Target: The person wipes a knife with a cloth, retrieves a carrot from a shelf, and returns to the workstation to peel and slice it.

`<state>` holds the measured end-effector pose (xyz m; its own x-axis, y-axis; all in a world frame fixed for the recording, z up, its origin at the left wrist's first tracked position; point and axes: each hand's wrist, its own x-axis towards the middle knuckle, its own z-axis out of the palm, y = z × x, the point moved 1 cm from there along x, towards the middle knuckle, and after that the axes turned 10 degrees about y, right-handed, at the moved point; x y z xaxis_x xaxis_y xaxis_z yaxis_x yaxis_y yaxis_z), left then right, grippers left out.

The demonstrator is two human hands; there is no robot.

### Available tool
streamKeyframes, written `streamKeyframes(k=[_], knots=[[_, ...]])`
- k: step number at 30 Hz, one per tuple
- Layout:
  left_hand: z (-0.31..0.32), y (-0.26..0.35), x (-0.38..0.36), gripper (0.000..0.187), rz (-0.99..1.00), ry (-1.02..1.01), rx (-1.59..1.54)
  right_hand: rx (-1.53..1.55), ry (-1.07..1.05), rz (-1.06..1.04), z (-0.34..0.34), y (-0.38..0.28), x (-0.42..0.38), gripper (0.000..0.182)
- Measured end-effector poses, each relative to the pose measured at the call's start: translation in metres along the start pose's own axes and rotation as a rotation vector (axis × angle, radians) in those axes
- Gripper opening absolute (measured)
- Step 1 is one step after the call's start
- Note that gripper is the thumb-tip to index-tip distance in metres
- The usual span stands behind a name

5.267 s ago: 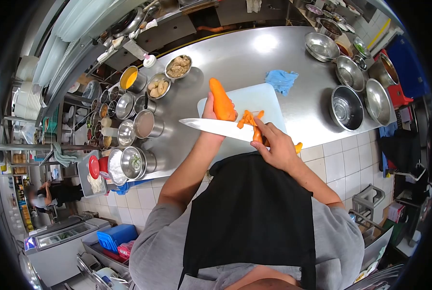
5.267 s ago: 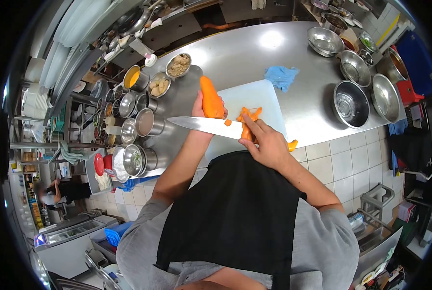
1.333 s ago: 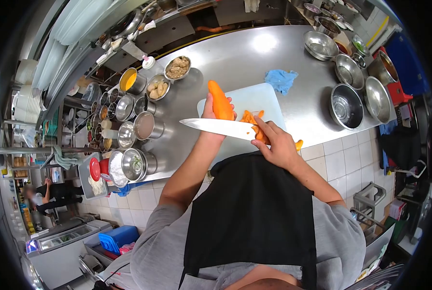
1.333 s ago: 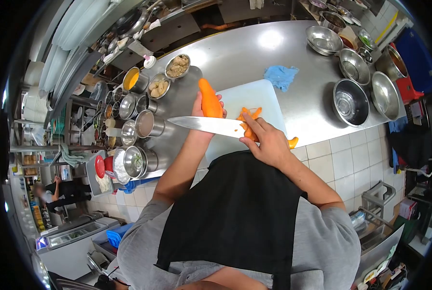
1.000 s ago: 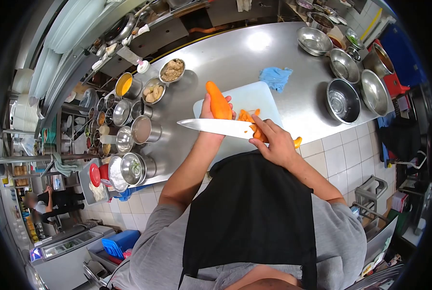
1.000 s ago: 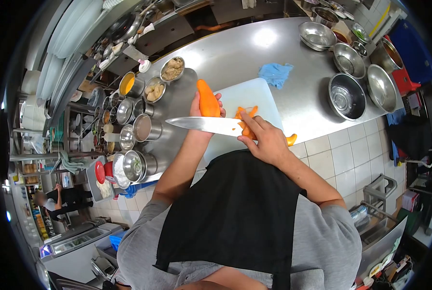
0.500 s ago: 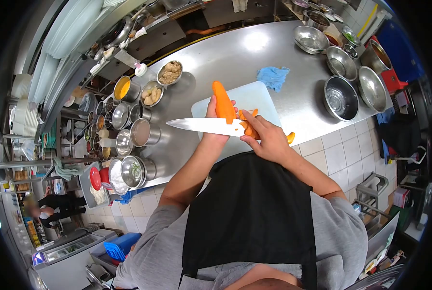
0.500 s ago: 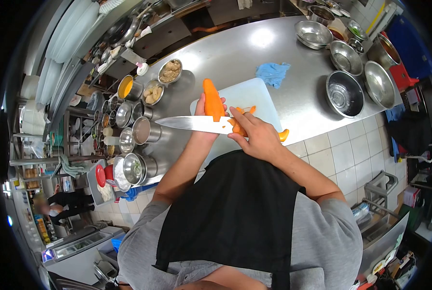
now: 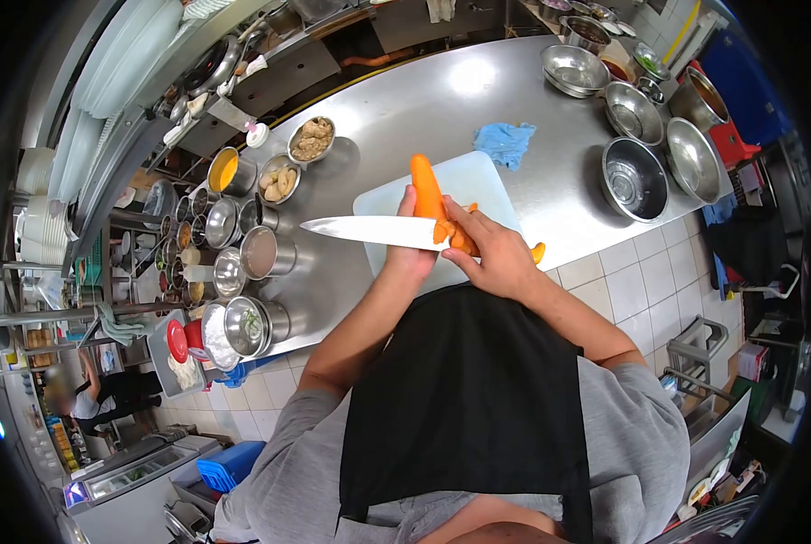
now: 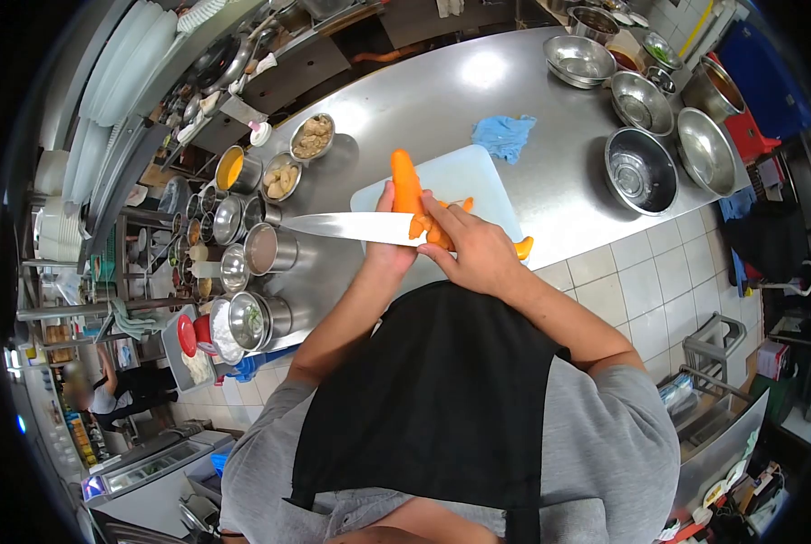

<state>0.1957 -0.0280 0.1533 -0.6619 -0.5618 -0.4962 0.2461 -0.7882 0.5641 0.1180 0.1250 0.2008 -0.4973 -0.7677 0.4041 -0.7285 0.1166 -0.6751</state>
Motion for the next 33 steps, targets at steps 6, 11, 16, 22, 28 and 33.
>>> streamKeyframes(k=[6, 11, 16, 22, 28, 33], knots=[[-0.006, 0.021, 0.011, 0.048, 0.009, -0.021, 0.069, -0.027, -0.048, 0.037, -0.006, 0.000, -0.011, 0.069], [-0.006, 0.013, 0.007, 0.048, 0.010, -0.057, 0.067, -0.025, -0.012, 0.044, -0.002, 0.002, -0.012, 0.070], [0.003, -0.002, -0.004, 0.048, 0.036, -0.047, 0.031, 0.004, -0.008, 0.049, -0.002, -0.002, -0.003, 0.069], [-0.004, 0.004, 0.000, 0.044, 0.042, -0.060, 0.023, 0.078, 0.031, 0.011, -0.004, -0.003, 0.000, 0.068], [-0.002, 0.011, -0.004, 0.045, 0.044, -0.107, 0.068, 0.004, 0.017, 0.094, -0.002, 0.005, -0.007, 0.066], [-0.009, -0.013, -0.002, 0.042, 0.082, -0.078, 0.092, 0.054, 0.056, 0.105, 0.000, 0.005, 0.003, 0.065]])
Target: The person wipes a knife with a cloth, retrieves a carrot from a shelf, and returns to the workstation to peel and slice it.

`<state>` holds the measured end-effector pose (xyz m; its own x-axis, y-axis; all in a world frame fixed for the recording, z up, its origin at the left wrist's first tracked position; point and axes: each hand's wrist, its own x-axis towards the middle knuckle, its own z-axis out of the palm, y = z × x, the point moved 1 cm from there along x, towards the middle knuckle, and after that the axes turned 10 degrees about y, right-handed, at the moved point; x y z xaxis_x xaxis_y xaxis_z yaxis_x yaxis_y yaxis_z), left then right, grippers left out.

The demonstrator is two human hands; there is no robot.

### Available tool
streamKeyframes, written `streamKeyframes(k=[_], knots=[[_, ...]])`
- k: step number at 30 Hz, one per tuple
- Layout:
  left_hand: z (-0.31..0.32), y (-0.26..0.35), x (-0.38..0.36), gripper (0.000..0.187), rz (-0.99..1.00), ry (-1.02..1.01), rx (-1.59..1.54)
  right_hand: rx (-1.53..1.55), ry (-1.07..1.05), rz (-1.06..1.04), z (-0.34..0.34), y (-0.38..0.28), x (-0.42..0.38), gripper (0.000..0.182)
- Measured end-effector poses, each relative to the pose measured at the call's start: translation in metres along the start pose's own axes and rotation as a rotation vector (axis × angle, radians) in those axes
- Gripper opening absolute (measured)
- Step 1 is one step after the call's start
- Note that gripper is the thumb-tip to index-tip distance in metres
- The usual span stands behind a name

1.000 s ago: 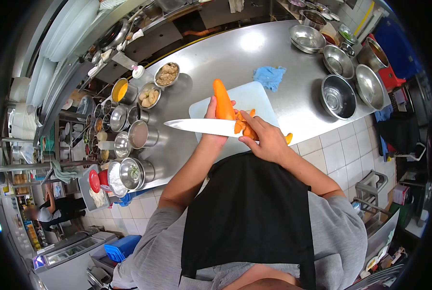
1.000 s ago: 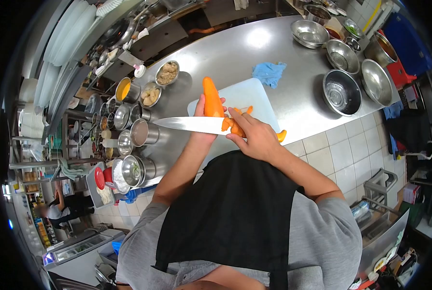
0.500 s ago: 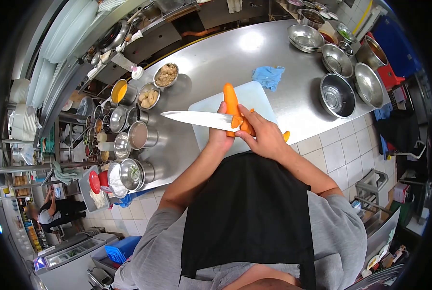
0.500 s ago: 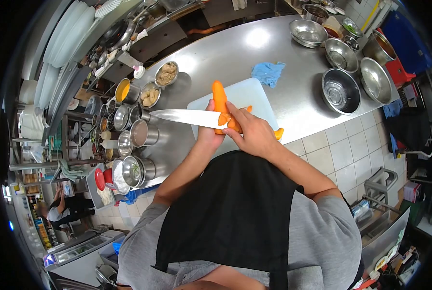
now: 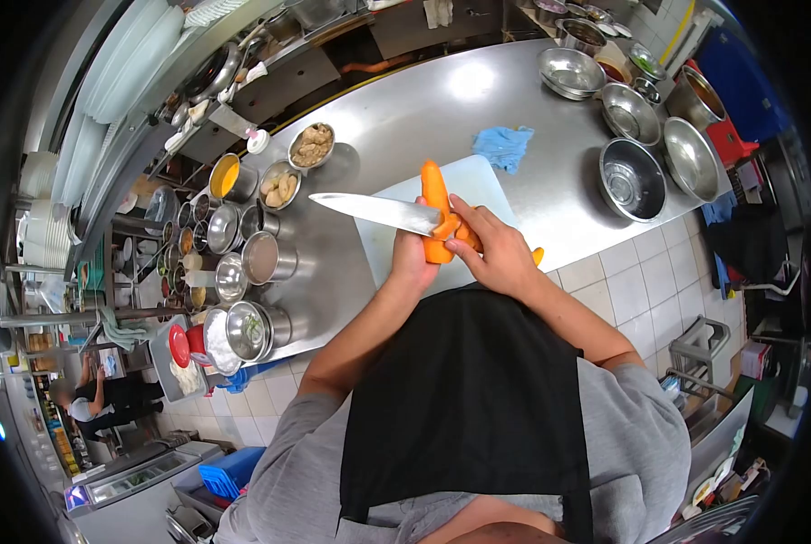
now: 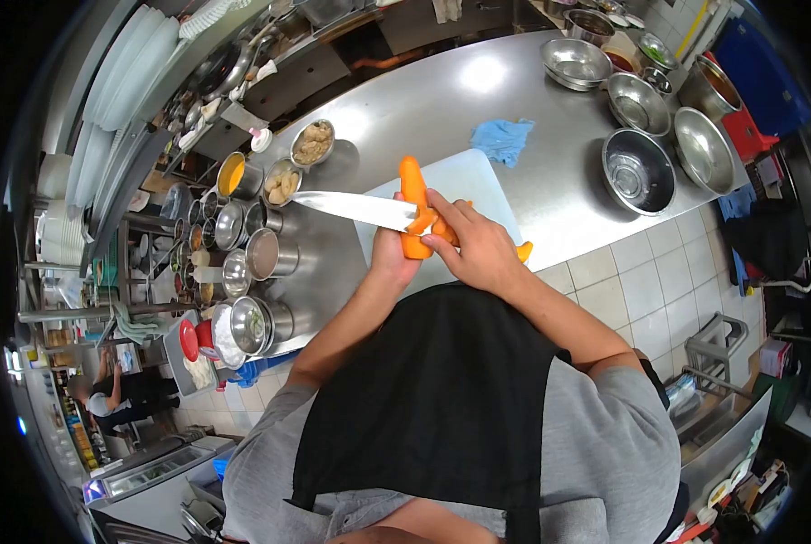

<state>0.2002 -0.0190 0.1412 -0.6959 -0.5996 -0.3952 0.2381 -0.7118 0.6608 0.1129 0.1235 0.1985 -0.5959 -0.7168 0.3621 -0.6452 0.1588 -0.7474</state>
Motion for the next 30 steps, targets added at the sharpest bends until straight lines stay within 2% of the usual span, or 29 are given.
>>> streamKeyframes(k=[11, 14, 20, 23, 25, 27, 30], knots=[[0.001, -0.006, -0.017, 0.044, 0.031, -0.049, 0.159, -0.012, 0.072, 0.020, 0.008, 0.002, 0.021, 0.062], [-0.005, -0.009, -0.018, 0.044, -0.006, -0.051, 0.143, 0.015, 0.096, -0.010, 0.014, 0.006, 0.028, 0.061], [-0.020, -0.012, -0.021, 0.045, -0.152, -0.223, 0.161, 0.083, 0.120, 0.008, 0.016, 0.017, 0.052, 0.055], [-0.009, -0.003, -0.024, 0.047, -0.109, -0.135, 0.109, 0.266, 0.070, 0.110, 0.017, 0.033, 0.059, 0.055], [-0.007, 0.008, -0.018, 0.048, -0.066, -0.016, 0.036, 0.149, 0.048, 0.035, 0.014, 0.034, 0.051, 0.057], [-0.016, 0.016, -0.005, 0.048, -0.006, 0.021, 0.011, 0.132, 0.016, 0.007, 0.006, 0.024, 0.034, 0.057], [-0.020, 0.027, 0.010, 0.047, 0.108, 0.128, -0.008, 0.101, -0.105, 0.057, 0.000, 0.010, 0.010, 0.058]])
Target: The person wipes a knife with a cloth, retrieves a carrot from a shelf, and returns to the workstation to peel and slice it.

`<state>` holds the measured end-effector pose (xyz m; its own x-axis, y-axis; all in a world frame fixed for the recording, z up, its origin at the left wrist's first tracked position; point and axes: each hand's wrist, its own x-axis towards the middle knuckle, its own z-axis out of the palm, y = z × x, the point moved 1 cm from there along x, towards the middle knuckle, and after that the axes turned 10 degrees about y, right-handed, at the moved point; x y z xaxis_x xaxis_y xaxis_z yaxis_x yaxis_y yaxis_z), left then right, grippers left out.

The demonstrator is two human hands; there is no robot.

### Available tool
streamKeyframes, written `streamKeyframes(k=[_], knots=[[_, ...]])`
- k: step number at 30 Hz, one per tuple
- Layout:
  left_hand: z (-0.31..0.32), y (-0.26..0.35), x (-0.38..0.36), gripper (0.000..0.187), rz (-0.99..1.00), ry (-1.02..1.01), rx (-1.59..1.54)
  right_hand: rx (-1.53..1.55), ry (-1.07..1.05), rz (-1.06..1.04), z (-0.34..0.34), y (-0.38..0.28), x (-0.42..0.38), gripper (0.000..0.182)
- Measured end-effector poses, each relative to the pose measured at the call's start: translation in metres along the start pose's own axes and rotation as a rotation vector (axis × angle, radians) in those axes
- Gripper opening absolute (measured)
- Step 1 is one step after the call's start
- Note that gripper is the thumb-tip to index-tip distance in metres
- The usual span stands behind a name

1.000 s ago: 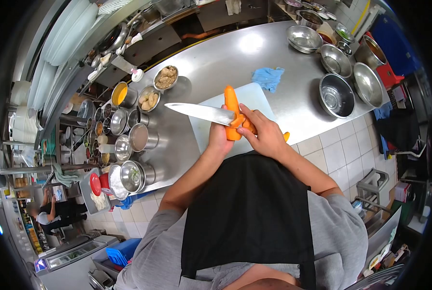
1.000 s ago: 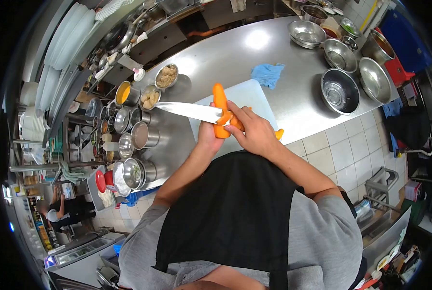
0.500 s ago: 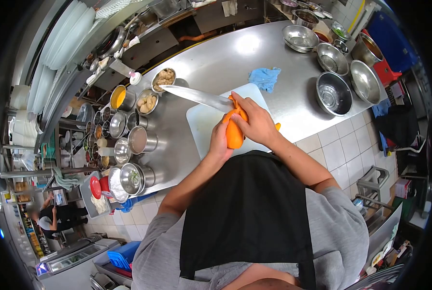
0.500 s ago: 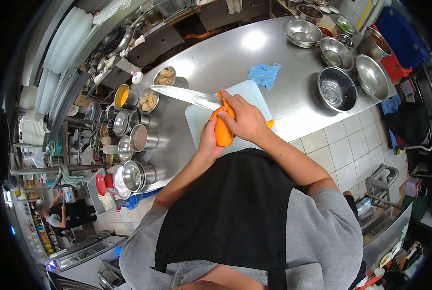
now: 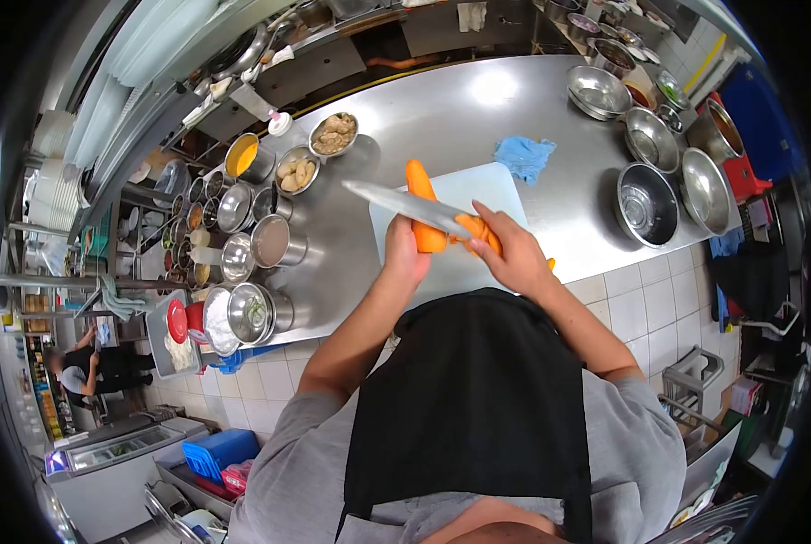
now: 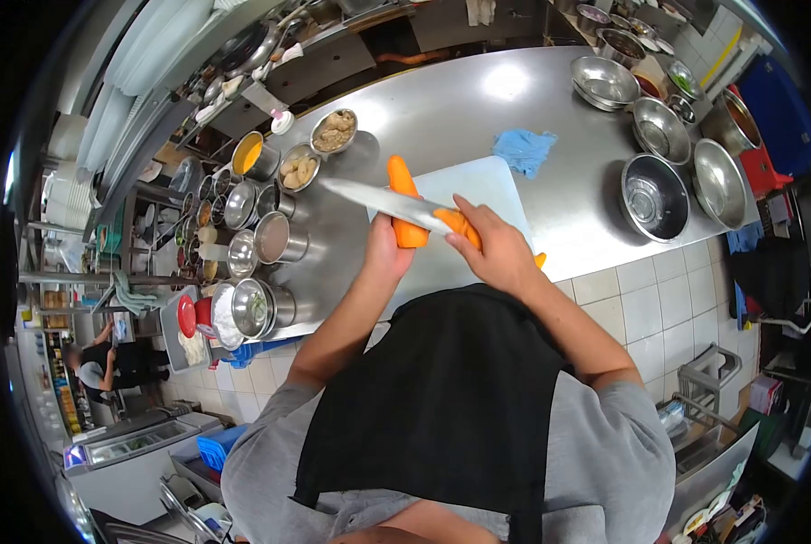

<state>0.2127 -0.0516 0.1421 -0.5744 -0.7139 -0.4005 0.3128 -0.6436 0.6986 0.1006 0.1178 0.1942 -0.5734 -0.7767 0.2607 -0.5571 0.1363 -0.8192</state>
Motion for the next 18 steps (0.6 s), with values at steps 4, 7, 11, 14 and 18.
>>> streamKeyframes(k=[4, 7, 11, 14, 18], knots=[[0.001, 0.010, -0.001, 0.048, -0.018, 0.006, -0.001, -0.138, -0.002, -0.003, 0.004, -0.002, -0.016, 0.060], [0.003, 0.006, -0.001, 0.047, -0.022, -0.006, 0.017, -0.164, 0.017, 0.005, 0.004, 0.000, -0.018, 0.060], [0.000, -0.012, 0.000, 0.043, 0.007, -0.009, 0.064, -0.137, 0.061, 0.027, 0.005, -0.001, -0.011, 0.058], [0.008, -0.016, -0.013, 0.040, -0.130, -0.093, 0.091, -0.057, 0.170, 0.007, 0.009, 0.009, 0.002, 0.057], [0.019, -0.006, -0.019, 0.043, -0.237, -0.162, -0.049, 0.000, 0.205, -0.026, 0.007, 0.009, 0.000, 0.057]])
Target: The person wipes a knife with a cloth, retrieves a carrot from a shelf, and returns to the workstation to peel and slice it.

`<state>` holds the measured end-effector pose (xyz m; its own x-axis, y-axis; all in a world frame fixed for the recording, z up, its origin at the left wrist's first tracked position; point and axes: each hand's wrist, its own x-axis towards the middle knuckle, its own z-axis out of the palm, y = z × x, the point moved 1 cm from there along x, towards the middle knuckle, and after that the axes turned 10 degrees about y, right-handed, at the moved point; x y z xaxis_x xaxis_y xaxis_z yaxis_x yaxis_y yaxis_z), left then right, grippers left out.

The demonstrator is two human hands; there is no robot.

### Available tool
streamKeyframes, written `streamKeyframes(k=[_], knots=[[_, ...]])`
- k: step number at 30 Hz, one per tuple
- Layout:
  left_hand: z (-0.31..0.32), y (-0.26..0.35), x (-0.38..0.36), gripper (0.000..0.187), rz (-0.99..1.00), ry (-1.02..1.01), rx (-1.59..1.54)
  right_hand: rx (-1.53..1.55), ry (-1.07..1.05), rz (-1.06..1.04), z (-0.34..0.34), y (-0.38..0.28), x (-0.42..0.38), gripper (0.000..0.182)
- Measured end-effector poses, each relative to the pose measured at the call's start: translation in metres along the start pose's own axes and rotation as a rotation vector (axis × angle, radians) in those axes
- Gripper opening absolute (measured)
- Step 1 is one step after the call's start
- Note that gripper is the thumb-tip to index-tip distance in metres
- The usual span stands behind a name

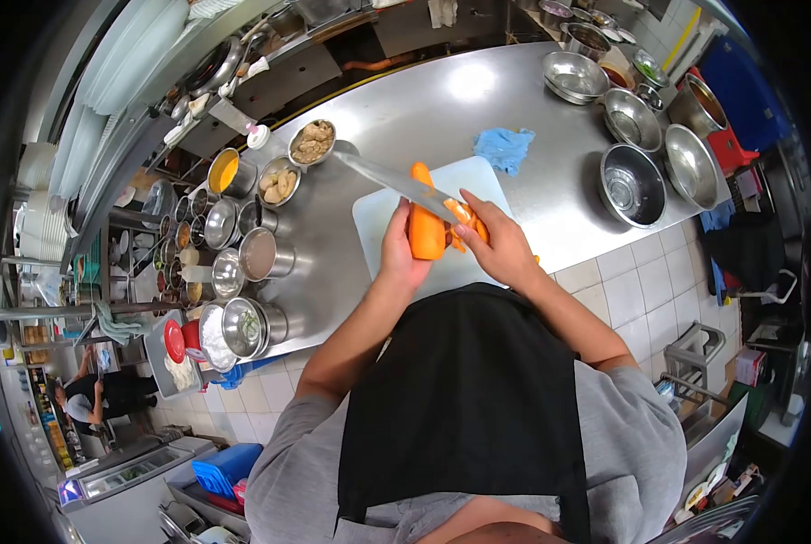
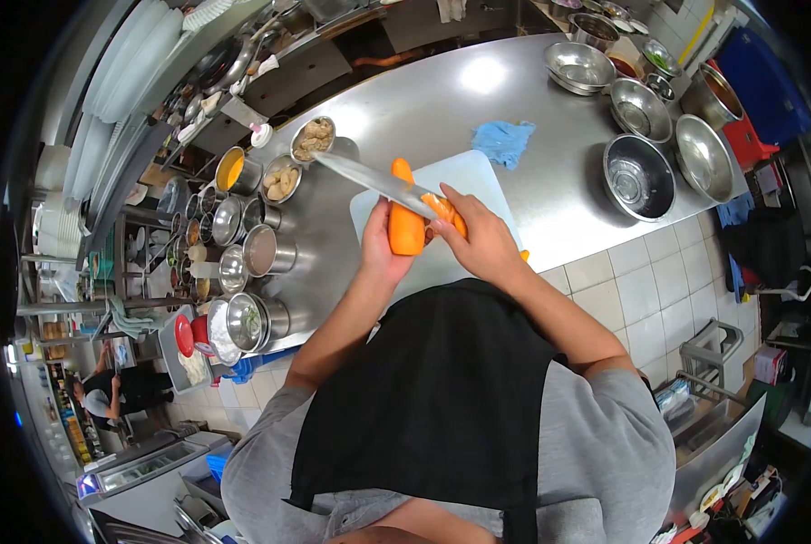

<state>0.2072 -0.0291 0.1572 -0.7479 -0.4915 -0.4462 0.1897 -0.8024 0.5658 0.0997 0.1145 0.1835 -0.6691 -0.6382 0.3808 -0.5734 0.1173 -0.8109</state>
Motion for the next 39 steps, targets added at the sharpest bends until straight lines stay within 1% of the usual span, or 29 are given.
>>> streamKeyframes(k=[2, 3, 5, 7, 10, 13, 15, 19, 21, 25, 27, 31, 36, 39], knots=[[0.005, 0.008, 0.003, 0.043, 0.069, 0.200, -0.121, -0.011, -0.088, -0.002, -0.010, -0.008, -0.012, 0.060], [-0.001, 0.013, 0.009, 0.043, 0.078, 0.204, -0.125, -0.006, -0.095, -0.009, -0.014, -0.012, -0.017, 0.060], [-0.019, 0.022, 0.019, 0.043, 0.055, 0.045, -0.070, -0.138, -0.263, 0.053, -0.019, -0.017, -0.028, 0.064], [-0.014, 0.028, 0.013, 0.043, 0.051, 0.089, -0.080, -0.159, -0.249, 0.012, -0.017, -0.015, -0.034, 0.066], [-0.011, 0.028, 0.012, 0.044, 0.027, 0.081, -0.091, -0.213, -0.255, 0.022, -0.017, -0.014, -0.036, 0.067], [-0.013, 0.024, 0.017, 0.046, 0.037, 0.042, -0.060, -0.191, -0.228, -0.001, -0.016, -0.013, -0.035, 0.066], [-0.010, 0.017, 0.017, 0.047, 0.078, 0.069, -0.003, -0.184, -0.208, -0.003, -0.017, -0.014, -0.033, 0.065], [0.004, 0.007, 0.006, 0.047, 0.064, 0.026, -0.023, -0.160, -0.199, 0.003, -0.017, -0.019, -0.026, 0.064], [0.012, 0.002, 0.001, 0.046, 0.090, 0.132, -0.009, -0.131, -0.175, 0.003, -0.016, -0.020, -0.023, 0.064], [0.010, 0.001, 0.002, 0.044, 0.109, 0.127, -0.023, -0.115, -0.157, -0.020, -0.016, -0.021, -0.022, 0.063], [-0.001, 0.012, 0.009, 0.044, 0.087, -0.027, 0.003, -0.127, -0.190, -0.025, -0.019, -0.022, -0.026, 0.063], [-0.003, 0.013, 0.009, 0.043, 0.087, -0.043, 0.000, -0.138, -0.204, 0.005, -0.018, -0.022, -0.025, 0.063], [0.001, -0.005, 0.001, 0.042, 0.093, 0.025, 0.009, -0.120, -0.104, -0.038, -0.009, -0.018, -0.017, 0.063], [-0.008, -0.014, 0.004, 0.045, 0.133, -0.010, 0.102, -0.100, -0.076, -0.012, -0.007, -0.018, -0.008, 0.061]])
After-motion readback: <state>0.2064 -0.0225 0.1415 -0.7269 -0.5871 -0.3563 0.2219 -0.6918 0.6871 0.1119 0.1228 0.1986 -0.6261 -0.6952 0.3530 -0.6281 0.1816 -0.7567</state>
